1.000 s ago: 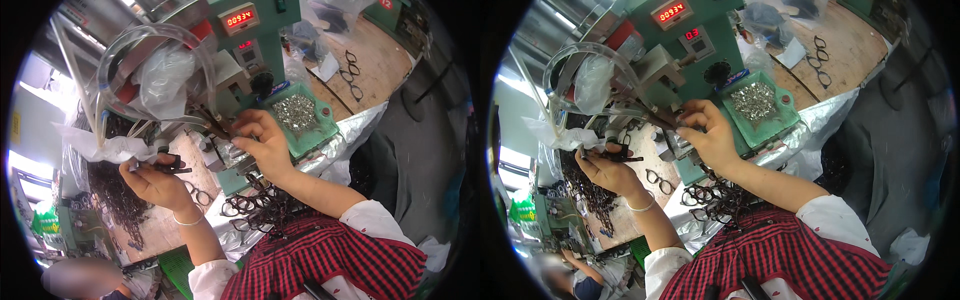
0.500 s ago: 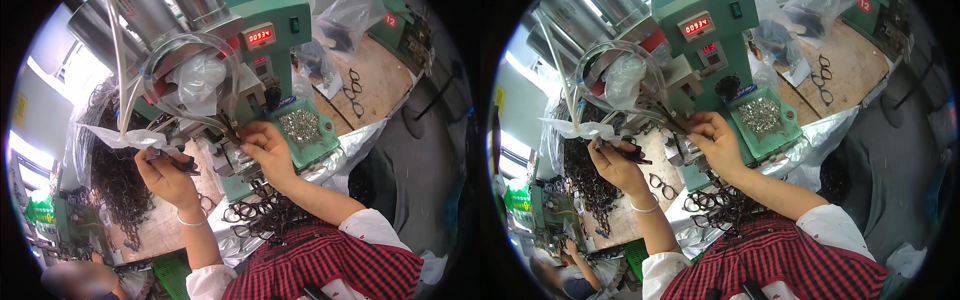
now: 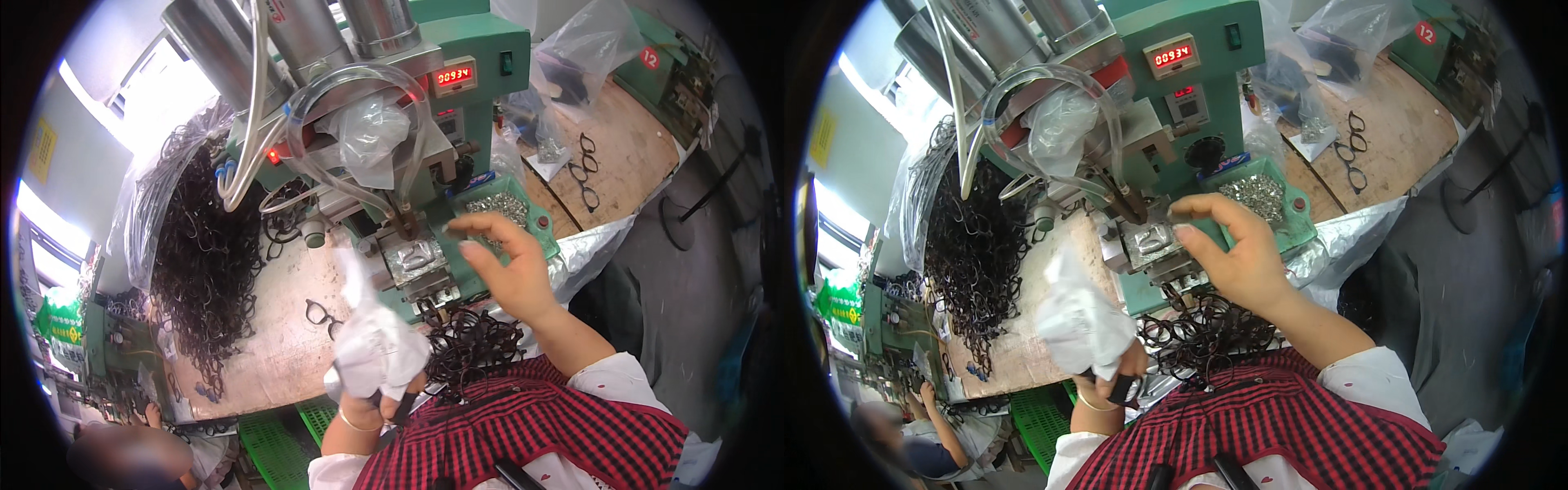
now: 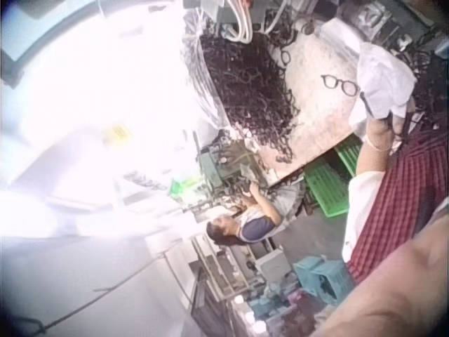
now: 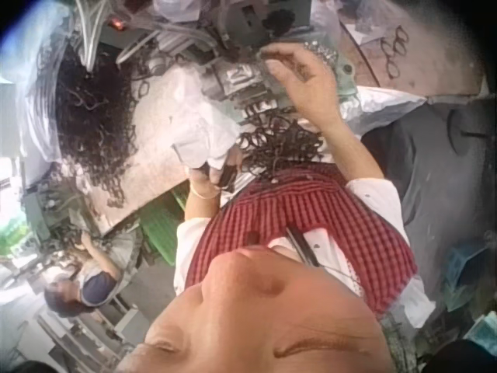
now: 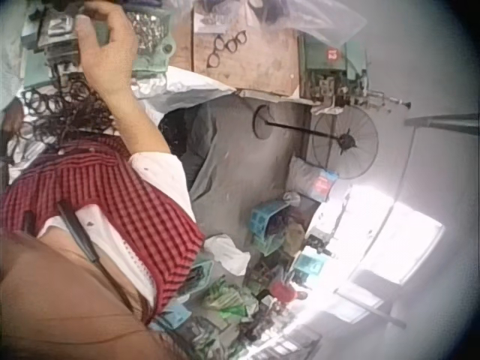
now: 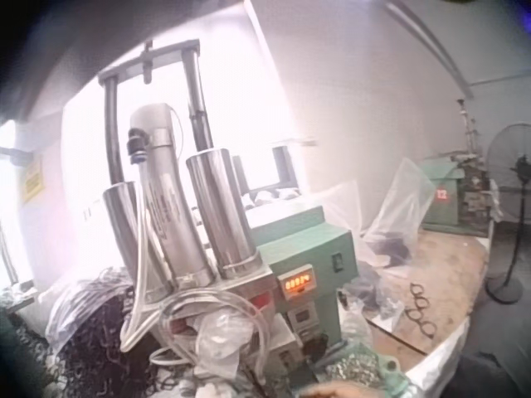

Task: The person assembles eyeglasses by inserting small metal components into the frame using a press machine. They repeatedly pick up frames, place them in the machine, and press down to secure the parts before moving the finished glasses aside.

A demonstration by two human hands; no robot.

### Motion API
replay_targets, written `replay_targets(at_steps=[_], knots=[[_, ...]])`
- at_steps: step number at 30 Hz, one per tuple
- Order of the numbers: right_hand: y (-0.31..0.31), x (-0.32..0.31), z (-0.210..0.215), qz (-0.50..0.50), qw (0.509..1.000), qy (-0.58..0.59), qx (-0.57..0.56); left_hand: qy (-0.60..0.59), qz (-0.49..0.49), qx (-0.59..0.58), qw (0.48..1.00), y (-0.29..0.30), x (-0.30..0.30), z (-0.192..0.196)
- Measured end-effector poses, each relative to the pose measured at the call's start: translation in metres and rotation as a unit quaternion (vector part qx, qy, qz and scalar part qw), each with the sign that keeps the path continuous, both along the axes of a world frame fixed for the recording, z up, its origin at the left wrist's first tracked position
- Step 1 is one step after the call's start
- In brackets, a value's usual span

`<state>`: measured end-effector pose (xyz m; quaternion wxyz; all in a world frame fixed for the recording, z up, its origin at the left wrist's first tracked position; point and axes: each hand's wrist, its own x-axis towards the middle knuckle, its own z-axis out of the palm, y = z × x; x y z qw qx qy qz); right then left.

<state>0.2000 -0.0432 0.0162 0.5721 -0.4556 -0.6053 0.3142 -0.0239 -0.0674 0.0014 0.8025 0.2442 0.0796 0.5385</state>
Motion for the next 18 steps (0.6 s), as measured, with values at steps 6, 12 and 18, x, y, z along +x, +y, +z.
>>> replay_targets(at_steps=[6, 12, 18], knots=[[-0.016, -0.006, -0.017, 0.316, 0.865, 0.327, -0.213, 0.161, -0.057, -0.120, 0.978, -0.026, 0.045, 0.006], [-0.030, 0.002, -0.001, 0.269, 0.837, 0.437, -0.192, -0.157, -0.340, 0.047, 0.926, -0.006, 0.045, -0.062], [-0.037, 0.052, 0.001, 0.217, 0.900, 0.322, -0.200, 0.093, -0.215, -0.073, 0.969, -0.016, 0.029, -0.058]])
